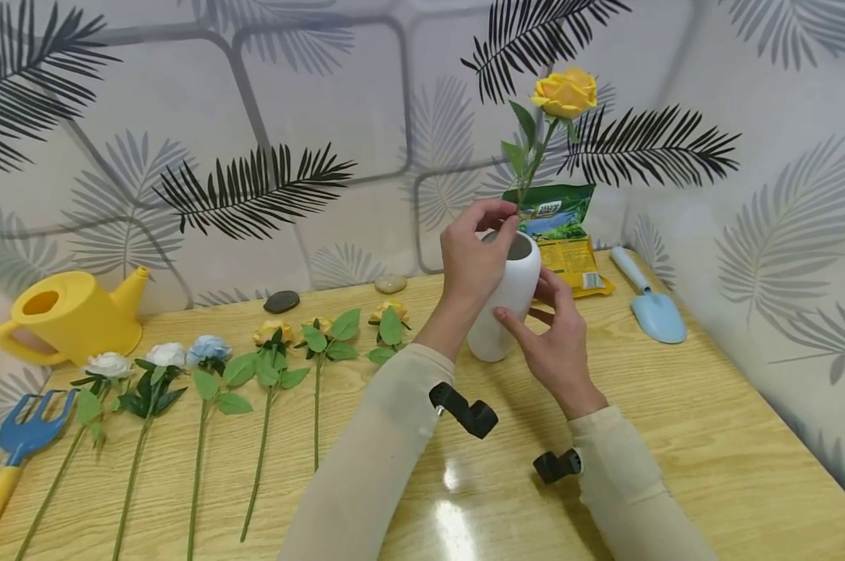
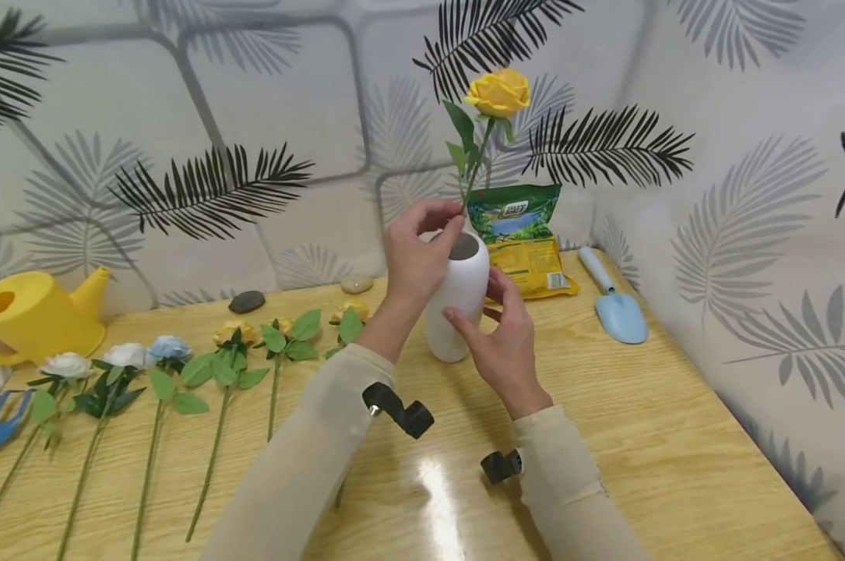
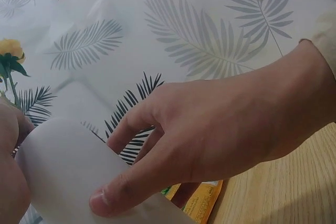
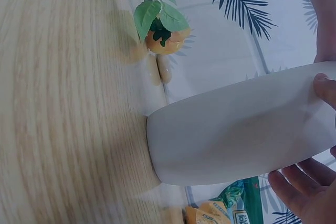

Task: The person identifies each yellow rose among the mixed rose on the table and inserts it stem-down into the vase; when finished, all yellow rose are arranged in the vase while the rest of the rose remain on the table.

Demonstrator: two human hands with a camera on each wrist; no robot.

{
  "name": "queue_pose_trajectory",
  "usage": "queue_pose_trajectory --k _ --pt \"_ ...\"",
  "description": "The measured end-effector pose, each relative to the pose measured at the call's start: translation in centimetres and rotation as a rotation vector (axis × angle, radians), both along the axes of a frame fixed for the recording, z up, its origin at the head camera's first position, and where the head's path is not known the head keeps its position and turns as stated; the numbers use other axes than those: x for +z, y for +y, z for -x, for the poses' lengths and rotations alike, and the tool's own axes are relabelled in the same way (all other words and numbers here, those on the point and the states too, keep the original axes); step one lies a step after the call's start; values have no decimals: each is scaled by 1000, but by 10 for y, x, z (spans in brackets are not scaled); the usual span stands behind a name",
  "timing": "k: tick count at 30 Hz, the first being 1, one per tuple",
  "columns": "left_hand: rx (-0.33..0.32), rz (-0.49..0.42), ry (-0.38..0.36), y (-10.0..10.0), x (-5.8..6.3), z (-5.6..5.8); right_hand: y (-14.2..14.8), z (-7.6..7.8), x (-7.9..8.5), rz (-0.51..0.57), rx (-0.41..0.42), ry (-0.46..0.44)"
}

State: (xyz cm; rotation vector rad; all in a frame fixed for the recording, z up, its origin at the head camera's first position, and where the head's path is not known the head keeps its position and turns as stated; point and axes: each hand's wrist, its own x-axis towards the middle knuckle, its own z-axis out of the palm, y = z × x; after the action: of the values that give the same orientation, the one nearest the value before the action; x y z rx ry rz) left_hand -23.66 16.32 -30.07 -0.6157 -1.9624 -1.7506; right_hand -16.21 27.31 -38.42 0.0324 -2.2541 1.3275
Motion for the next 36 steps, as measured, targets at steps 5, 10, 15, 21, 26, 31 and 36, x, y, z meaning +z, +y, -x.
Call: queue_pose_trajectory --k 5,10,15,21,26,31,36 --pt "21 78 -21 -1 0 0 -1 1 -2 7 16 24" --pt "16 126 -69 -3 -2 -1 -3 1 -3 8 31 23" --pt "-1 146 -76 -3 -3 0 -3 1 -3 -1 28 20" --pt "-10 171 -94 -3 -4 0 -2 1 -3 1 25 23" --pt "-9 184 -108 -2 -3 0 -2 0 -3 8 23 23" --pt "-13 168 -120 0 -2 0 0 0 -3 6 20 26" --pt "-23 157 -125 2 -2 1 2 0 -2 5 15 35"
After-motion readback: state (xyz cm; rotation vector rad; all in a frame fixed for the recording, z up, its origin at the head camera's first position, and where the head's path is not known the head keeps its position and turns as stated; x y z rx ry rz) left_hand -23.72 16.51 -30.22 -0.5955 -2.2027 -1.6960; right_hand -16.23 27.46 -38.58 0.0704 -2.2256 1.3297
